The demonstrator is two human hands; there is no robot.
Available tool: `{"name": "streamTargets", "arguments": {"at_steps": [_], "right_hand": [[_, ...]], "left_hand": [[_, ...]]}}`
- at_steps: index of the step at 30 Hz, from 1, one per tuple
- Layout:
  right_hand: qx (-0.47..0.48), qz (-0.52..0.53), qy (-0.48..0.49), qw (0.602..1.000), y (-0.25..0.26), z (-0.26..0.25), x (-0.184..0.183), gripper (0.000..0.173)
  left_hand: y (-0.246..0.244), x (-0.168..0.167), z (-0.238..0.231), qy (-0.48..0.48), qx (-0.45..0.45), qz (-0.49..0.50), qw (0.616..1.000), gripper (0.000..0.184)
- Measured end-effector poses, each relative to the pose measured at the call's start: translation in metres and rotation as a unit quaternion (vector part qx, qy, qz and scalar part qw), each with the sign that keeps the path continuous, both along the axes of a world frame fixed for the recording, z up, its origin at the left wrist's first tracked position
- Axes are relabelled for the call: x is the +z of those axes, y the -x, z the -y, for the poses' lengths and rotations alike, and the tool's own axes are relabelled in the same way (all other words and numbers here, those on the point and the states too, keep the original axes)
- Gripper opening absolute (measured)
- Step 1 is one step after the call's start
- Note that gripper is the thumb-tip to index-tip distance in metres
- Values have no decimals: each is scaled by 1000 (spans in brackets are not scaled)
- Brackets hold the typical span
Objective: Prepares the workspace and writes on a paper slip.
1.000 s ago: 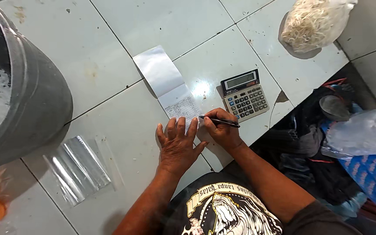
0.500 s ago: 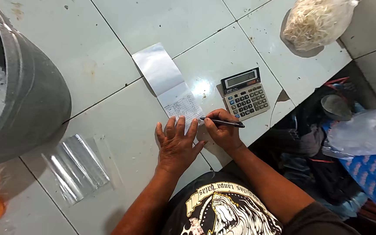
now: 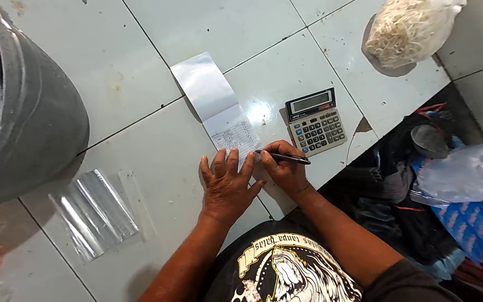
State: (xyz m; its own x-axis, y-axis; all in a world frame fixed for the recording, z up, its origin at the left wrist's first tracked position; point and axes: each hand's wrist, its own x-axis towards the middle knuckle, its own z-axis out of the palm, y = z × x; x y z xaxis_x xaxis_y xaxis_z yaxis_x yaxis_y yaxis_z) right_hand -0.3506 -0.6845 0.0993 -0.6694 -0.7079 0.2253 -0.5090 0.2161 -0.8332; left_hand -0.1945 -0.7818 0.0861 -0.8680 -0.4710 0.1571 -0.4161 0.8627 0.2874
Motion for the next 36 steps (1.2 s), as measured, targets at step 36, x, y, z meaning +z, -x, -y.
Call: {"name": "streamTargets", "arguments": {"at_steps": [36], "right_hand": [[-46, -7, -8, 999, 2, -1, 0, 9]], "left_hand": [[0, 1, 0, 1, 2, 6, 1000, 70]]}}
